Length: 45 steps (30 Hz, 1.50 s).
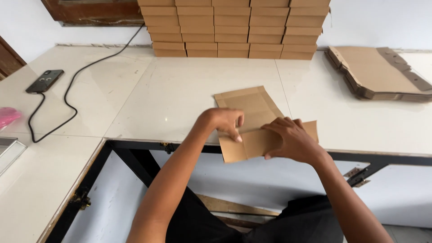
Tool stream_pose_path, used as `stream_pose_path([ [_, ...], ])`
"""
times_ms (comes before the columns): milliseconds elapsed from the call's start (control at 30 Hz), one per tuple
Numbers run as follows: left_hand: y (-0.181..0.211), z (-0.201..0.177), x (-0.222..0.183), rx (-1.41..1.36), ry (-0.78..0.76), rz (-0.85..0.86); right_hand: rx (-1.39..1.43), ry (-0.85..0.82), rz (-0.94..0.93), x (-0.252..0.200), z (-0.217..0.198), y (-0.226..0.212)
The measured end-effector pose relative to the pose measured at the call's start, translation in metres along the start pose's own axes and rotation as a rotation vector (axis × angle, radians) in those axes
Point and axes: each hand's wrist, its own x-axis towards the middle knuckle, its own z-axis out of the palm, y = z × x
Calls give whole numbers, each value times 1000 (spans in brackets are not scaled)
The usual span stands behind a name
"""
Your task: The person folds flat cardboard pieces into small rectangular boxes by hand, creasing the flaps and tucking them to form the box shape. After completing each box, the person places it on a stack of finished boxes. The person then picks up a larger flat cardboard piece and begins folding it.
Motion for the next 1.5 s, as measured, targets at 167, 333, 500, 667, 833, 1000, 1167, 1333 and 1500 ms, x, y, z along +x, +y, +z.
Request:
stream_pose_path([
  [167, 15, -33, -28, -84, 132, 35, -118, 352, -62, -6, 9, -9],
  [333, -49, -43, 58, 74, 452, -89, -403, 800, -335, -11, 38, -8],
  [500, -114, -52, 138, 100, 494, -294, -414, 742, -465, -13, 48, -24],
  [667, -155, -66, 172, 105, 463, -267, -183, 601, -412, -6, 53, 1],
  [833, -162, -72, 167, 77, 539, -255, -79, 544, -285, -3, 49, 66],
  [1000, -113, -68, 102, 30, 405, -413, -25, 291, 88, 3, 42, 136],
  [1167, -95, -11, 53, 71, 517, -436, 266, 115, 109, 24, 19, 156],
  [1333, -46, 39, -3, -27, 640, -267, 225, -227, 257, 46, 9, 118],
  [1500, -25, 42, -25, 346, 490, -186, -14, -54, 225, 64, 23, 128],
])
